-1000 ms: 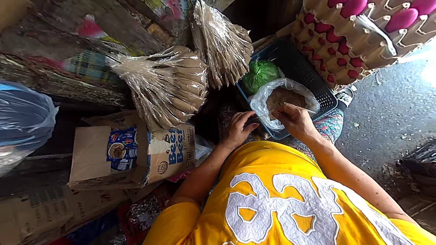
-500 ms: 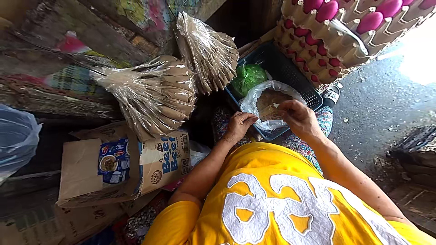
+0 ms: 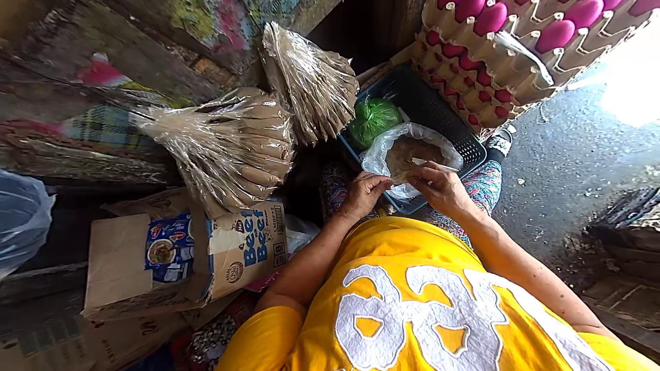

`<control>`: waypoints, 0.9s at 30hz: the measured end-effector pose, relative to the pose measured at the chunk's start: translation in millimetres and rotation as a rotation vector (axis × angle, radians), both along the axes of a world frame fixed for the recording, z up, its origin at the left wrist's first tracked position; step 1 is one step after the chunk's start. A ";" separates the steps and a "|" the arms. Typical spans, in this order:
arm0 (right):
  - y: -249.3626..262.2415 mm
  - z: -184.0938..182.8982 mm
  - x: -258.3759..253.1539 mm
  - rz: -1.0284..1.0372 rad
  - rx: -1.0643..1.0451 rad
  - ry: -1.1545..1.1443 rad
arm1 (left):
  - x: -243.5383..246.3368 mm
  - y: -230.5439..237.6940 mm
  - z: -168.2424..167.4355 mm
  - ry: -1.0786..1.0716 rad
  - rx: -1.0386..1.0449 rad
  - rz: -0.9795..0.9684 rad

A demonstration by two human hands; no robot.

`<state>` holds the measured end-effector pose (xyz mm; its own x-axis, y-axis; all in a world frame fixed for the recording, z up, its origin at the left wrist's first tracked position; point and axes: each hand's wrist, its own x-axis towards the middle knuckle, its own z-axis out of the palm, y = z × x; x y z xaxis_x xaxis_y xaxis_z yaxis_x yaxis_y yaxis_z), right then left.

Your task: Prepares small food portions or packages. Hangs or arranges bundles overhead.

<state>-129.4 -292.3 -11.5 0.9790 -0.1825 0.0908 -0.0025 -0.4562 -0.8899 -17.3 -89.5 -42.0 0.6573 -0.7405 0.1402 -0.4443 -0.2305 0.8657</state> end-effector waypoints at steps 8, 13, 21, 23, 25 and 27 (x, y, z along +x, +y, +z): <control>-37.4 -5.0 5.1 -0.145 -0.475 0.394 | 6.4 4.8 -0.9 -0.012 0.014 0.156; -53.8 -25.4 8.5 -0.104 -0.659 0.604 | 15.1 -0.6 -3.2 -0.052 -0.028 0.177; -54.7 -33.6 18.8 -0.082 -0.709 0.625 | 22.1 -4.1 -7.6 -0.122 -0.039 0.169; -54.7 -36.0 21.6 -0.076 -0.708 0.649 | 22.1 -3.2 -9.4 -0.114 -0.028 0.167; -54.4 -33.5 23.2 -0.065 -0.680 0.658 | 21.9 -1.5 -10.3 -0.103 -0.008 0.162; -55.9 -32.8 23.8 -0.047 -0.659 0.640 | 22.2 -0.3 -8.9 -0.095 0.001 0.161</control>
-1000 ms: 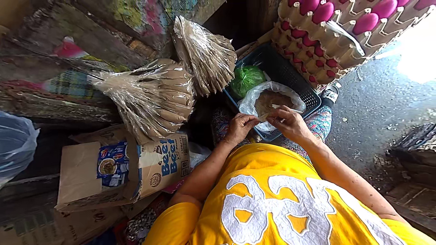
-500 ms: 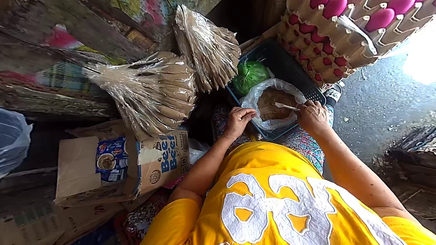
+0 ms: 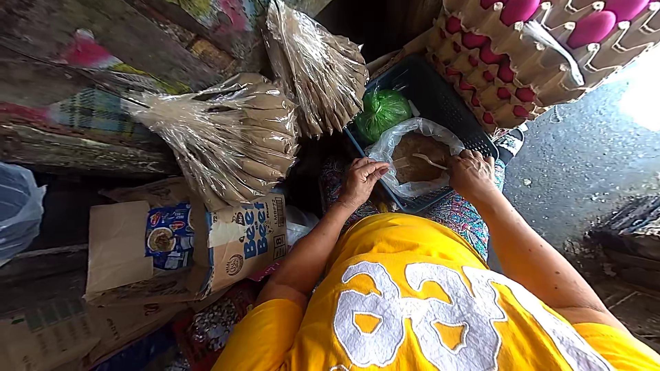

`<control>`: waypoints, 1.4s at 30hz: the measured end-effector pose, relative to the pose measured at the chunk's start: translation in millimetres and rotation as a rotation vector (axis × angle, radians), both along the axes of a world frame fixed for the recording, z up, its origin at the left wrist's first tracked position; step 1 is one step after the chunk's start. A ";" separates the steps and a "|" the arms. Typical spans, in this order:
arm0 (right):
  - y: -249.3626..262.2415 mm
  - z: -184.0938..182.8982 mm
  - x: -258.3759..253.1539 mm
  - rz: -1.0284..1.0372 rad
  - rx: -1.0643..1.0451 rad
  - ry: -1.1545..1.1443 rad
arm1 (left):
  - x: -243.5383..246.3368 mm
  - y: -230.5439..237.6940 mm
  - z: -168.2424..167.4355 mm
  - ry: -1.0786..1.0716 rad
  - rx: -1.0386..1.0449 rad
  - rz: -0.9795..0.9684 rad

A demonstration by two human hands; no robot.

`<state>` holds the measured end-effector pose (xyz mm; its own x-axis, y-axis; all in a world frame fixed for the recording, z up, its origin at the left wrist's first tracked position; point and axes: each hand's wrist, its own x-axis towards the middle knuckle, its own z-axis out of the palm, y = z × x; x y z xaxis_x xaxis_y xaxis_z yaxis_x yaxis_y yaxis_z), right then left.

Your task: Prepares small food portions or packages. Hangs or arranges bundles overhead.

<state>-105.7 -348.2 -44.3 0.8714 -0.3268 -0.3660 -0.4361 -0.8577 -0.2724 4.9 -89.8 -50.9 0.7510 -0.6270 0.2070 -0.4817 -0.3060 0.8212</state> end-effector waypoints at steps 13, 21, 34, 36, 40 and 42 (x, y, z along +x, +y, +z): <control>-18.6 23.3 0.6 -0.196 0.149 -0.229 | 14.4 1.5 0.2 -0.120 0.044 0.011; -4.6 5.3 15.0 -0.163 0.215 -0.142 | 26.7 -6.7 1.1 -0.202 0.139 -0.013; -39.5 22.0 -9.5 -0.359 0.506 -0.149 | 44.7 -29.4 1.4 -0.234 0.288 -0.172; -44.1 33.0 -15.2 -0.364 0.562 -0.176 | 45.4 -32.2 0.5 -0.236 0.286 -0.187; -54.1 51.2 -24.2 -0.301 0.594 -0.263 | 46.5 -35.1 0.3 -0.213 0.287 -0.212; -56.6 59.4 -24.9 -0.271 0.607 -0.297 | 46.9 -35.4 -0.4 -0.216 0.288 -0.218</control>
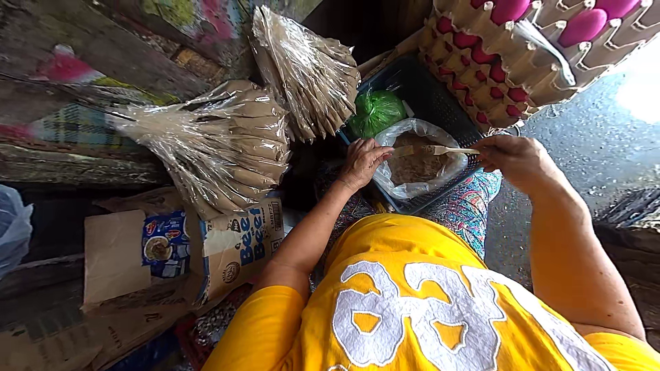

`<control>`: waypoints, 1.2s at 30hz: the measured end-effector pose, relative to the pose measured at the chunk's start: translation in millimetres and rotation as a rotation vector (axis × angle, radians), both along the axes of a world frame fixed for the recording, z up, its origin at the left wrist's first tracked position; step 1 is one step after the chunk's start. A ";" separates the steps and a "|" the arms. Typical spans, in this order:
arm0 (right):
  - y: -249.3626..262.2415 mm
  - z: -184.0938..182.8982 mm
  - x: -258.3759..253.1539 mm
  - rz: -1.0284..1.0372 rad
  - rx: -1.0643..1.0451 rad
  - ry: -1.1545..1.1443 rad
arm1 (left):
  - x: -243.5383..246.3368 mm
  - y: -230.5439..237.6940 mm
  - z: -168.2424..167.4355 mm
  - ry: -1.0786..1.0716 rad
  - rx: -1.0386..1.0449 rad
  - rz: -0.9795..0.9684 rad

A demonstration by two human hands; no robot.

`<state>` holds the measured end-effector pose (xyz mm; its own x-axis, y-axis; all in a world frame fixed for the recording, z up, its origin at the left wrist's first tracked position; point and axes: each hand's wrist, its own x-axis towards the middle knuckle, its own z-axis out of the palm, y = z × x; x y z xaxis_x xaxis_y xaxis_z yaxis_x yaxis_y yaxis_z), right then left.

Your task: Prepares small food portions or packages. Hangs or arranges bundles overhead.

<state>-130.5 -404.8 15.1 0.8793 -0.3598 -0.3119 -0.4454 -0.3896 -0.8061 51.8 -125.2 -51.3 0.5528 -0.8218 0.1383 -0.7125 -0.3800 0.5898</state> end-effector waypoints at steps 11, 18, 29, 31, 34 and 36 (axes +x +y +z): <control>3.3 1.7 11.9 0.042 -0.014 -0.004 | 0.3 1.1 -1.2 0.028 -0.006 -0.039; 13.2 1.6 22.2 0.076 -0.030 0.048 | -1.0 -0.6 -2.9 0.039 0.001 -0.050; 39.2 6.0 37.4 0.194 -0.178 -0.069 | -7.1 -3.5 -5.5 0.075 -0.061 -0.032; 47.9 9.1 36.5 0.226 -0.269 -0.167 | -8.2 -3.6 -4.9 0.078 -0.078 -0.032; 58.2 14.8 32.5 0.300 -0.416 -0.347 | -9.0 -3.4 -2.2 0.112 -0.061 -0.049; 63.7 19.2 29.8 0.351 -0.508 -0.422 | -9.8 -3.7 -0.9 0.126 -0.033 -0.060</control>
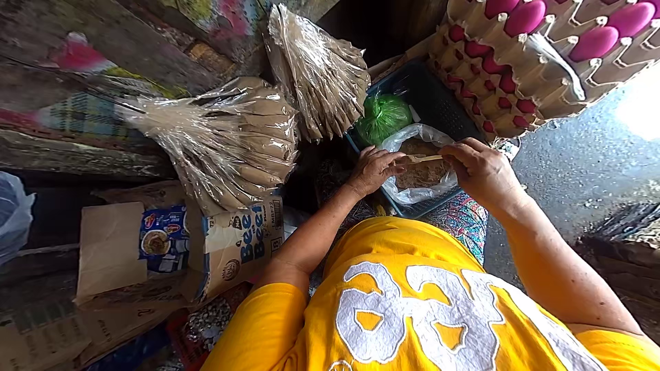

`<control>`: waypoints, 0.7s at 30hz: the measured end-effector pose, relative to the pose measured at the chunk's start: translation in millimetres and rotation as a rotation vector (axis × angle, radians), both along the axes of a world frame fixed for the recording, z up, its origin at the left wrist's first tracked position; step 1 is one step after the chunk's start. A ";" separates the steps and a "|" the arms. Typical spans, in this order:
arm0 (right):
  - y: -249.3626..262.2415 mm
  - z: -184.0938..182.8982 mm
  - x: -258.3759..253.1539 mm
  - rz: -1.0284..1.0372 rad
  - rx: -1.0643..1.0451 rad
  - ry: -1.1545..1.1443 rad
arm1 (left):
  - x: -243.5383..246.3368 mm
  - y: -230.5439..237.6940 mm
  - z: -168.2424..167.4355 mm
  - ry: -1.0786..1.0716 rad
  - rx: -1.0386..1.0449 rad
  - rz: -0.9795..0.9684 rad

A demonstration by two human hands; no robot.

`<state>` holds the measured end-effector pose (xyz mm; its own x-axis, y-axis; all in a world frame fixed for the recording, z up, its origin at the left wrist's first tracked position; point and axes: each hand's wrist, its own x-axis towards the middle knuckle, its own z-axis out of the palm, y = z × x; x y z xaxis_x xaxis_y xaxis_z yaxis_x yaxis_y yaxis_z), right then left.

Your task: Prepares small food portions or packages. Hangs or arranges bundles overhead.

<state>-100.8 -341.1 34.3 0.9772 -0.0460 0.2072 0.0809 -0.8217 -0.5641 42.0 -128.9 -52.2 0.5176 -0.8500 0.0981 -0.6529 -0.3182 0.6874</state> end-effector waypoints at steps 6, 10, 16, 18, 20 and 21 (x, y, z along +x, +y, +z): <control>1.7 0.2 -10.0 0.059 -0.131 -0.158 | -7.8 -1.8 -5.3 -0.076 -0.014 0.035; -5.1 7.0 -18.4 -0.006 -0.083 -0.161 | -7.3 0.0 -10.7 -0.013 -0.072 0.043; -25.5 7.8 -26.6 -0.148 0.207 -0.137 | -5.9 2.1 -15.5 0.120 -0.249 0.064; -32.8 2.5 -26.1 -0.248 0.356 -0.078 | -6.7 4.5 -16.6 0.177 -0.311 0.079; -38.2 -5.9 -22.2 -0.354 0.403 0.045 | -8.5 7.6 -17.9 0.239 -0.384 0.114; -40.7 -12.4 -19.2 -0.395 0.393 0.125 | -9.9 8.5 -15.9 0.266 -0.426 0.146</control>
